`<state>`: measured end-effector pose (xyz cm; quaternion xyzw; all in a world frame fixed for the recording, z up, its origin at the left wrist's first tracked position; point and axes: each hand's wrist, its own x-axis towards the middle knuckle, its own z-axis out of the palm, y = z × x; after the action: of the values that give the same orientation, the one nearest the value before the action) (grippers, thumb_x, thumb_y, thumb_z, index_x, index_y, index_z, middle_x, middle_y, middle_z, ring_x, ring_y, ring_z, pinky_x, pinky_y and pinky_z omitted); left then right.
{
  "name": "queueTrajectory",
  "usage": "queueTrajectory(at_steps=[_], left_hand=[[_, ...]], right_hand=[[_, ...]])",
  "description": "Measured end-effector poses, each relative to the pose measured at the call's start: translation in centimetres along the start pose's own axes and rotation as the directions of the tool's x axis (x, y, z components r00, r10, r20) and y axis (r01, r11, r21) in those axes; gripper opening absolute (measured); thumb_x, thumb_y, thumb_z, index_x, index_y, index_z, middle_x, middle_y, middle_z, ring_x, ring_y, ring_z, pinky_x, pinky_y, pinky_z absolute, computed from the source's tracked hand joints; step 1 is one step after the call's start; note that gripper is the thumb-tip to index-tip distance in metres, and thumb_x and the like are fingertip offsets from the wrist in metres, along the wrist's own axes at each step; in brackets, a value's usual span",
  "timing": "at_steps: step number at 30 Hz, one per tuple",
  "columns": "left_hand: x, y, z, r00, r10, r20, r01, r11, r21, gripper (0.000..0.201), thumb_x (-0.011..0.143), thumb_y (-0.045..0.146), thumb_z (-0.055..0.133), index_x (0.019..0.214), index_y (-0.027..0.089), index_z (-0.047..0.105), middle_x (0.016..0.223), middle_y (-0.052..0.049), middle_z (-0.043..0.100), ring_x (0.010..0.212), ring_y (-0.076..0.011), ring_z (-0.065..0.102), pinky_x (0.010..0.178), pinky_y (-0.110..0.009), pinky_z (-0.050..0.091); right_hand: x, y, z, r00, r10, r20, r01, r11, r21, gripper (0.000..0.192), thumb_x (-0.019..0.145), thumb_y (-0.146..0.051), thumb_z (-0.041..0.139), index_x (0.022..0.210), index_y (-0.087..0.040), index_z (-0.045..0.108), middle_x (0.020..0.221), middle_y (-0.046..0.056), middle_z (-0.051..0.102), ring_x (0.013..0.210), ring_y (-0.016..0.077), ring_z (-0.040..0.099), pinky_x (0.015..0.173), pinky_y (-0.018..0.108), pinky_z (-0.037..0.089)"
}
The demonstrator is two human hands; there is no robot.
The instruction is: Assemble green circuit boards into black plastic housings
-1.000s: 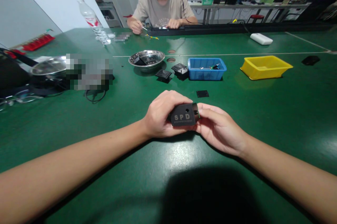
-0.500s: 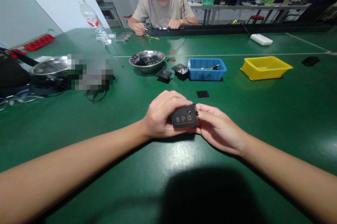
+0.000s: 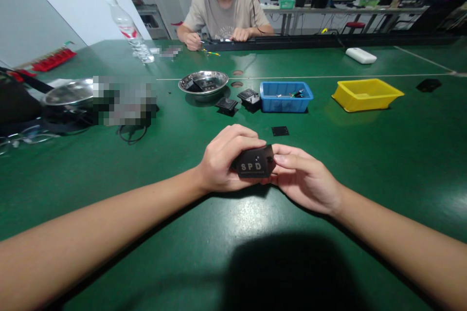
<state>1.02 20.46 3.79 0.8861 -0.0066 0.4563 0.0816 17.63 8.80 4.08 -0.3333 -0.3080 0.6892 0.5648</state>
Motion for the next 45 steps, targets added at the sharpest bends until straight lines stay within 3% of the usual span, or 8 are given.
queueTrajectory(at_steps=[13, 20, 23, 26, 29, 37, 41, 45], left_hand=[[0.1, -0.5, 0.2, 0.998, -0.005, -0.067, 0.003, 0.999, -0.034, 0.042, 0.082, 0.043, 0.081, 0.11, 0.018, 0.063, 0.093, -0.008, 0.069, 0.085, -0.0185, 0.067, 0.072, -0.029, 0.055], [-0.1, -0.4, 0.1, 0.999, -0.046, 0.013, 0.046, 0.999, -0.027, 0.038, 0.087, 0.045, 0.075, 0.109, 0.018, 0.062, 0.089, -0.007, 0.07, 0.08, -0.0185, 0.066, 0.073, -0.033, 0.053], [-0.2, -0.5, 0.1, 0.994, -0.093, 0.051, 0.094, 0.995, -0.023, 0.034, 0.089, 0.044, 0.074, 0.107, 0.019, 0.062, 0.091, -0.007, 0.072, 0.083, -0.0186, 0.067, 0.077, -0.033, 0.053], [-0.2, -0.6, 0.2, 0.98, -0.13, 0.149, 0.134, 0.991, -0.02, 0.025, 0.091, 0.039, 0.072, 0.101, 0.019, 0.062, 0.094, -0.006, 0.075, 0.087, -0.0181, 0.069, 0.081, -0.033, 0.052], [-0.2, -0.8, 0.3, 0.951, -0.203, 0.232, 0.213, 0.977, -0.022, 0.022, 0.091, 0.038, 0.071, 0.092, 0.019, 0.061, 0.096, -0.006, 0.075, 0.09, -0.018, 0.071, 0.081, -0.031, 0.052], [-0.2, -1.7, 0.5, 0.911, -0.355, 0.21, 0.369, 0.929, -0.033, 0.029, 0.084, 0.037, 0.08, 0.081, 0.018, 0.058, 0.09, -0.005, 0.072, 0.084, -0.0167, 0.069, 0.077, -0.027, 0.052], [-0.1, -2.1, 0.5, 0.888, -0.4, 0.228, 0.407, 0.913, 0.014, 0.026, 0.086, 0.036, 0.076, 0.076, 0.018, 0.059, 0.089, -0.005, 0.07, 0.084, -0.0179, 0.067, 0.078, -0.029, 0.051], [-0.1, -2.7, 0.5, 0.876, -0.433, 0.213, 0.434, 0.9, 0.047, 0.023, 0.087, 0.037, 0.073, 0.079, 0.019, 0.061, 0.09, -0.005, 0.07, 0.085, -0.0186, 0.066, 0.08, -0.031, 0.051]], right_hand=[[0.0, -0.1, -0.1, 0.998, -0.033, -0.053, 0.032, 0.999, -0.013, 0.02, 0.068, -0.026, 0.085, 0.085, -0.018, 0.077, 0.081, 0.002, 0.071, 0.075, 0.0134, 0.064, 0.075, 0.028, 0.052], [0.3, 0.8, -0.8, 0.98, -0.192, -0.056, 0.167, 0.939, -0.301, 0.028, 0.067, -0.024, 0.09, 0.091, -0.022, 0.074, 0.087, -0.002, 0.071, 0.078, 0.012, 0.065, 0.074, 0.026, 0.052], [0.3, 0.5, -0.9, 0.95, -0.31, -0.025, 0.243, 0.79, -0.563, 0.02, 0.076, -0.027, 0.084, 0.092, -0.021, 0.075, 0.087, 0.0, 0.07, 0.077, 0.0143, 0.065, 0.071, 0.028, 0.052], [0.2, -0.1, -1.2, 0.902, -0.425, 0.077, 0.3, 0.488, -0.819, 0.011, 0.084, -0.026, 0.076, 0.093, -0.02, 0.076, 0.092, 0.003, 0.069, 0.08, 0.0155, 0.064, 0.071, 0.029, 0.051], [0.1, -0.5, -1.3, 0.878, -0.433, 0.204, 0.328, 0.234, -0.915, 0.013, 0.088, -0.021, 0.07, 0.099, -0.019, 0.076, 0.093, 0.005, 0.07, 0.08, 0.0155, 0.063, 0.073, 0.029, 0.05], [0.8, -1.4, -2.7, 0.857, -0.425, 0.291, 0.346, 0.057, -0.936, 0.02, 0.089, -0.017, 0.065, 0.106, -0.017, 0.074, 0.099, 0.006, 0.074, 0.083, 0.0168, 0.067, 0.076, 0.03, 0.052], [1.7, -2.4, -4.6, 0.833, -0.454, 0.316, 0.304, -0.101, -0.947, 0.022, 0.09, -0.019, 0.064, 0.11, -0.016, 0.073, 0.111, 0.011, 0.075, 0.104, 0.023, 0.069, 0.094, 0.039, 0.053], [2.3, -3.0, -6.3, 0.879, -0.357, 0.315, 0.251, -0.214, -0.944, 0.031, 0.09, -0.023, 0.065, 0.12, -0.016, 0.071, 0.132, 0.015, 0.069, 0.123, 0.029, 0.063, 0.107, 0.05, 0.048]])
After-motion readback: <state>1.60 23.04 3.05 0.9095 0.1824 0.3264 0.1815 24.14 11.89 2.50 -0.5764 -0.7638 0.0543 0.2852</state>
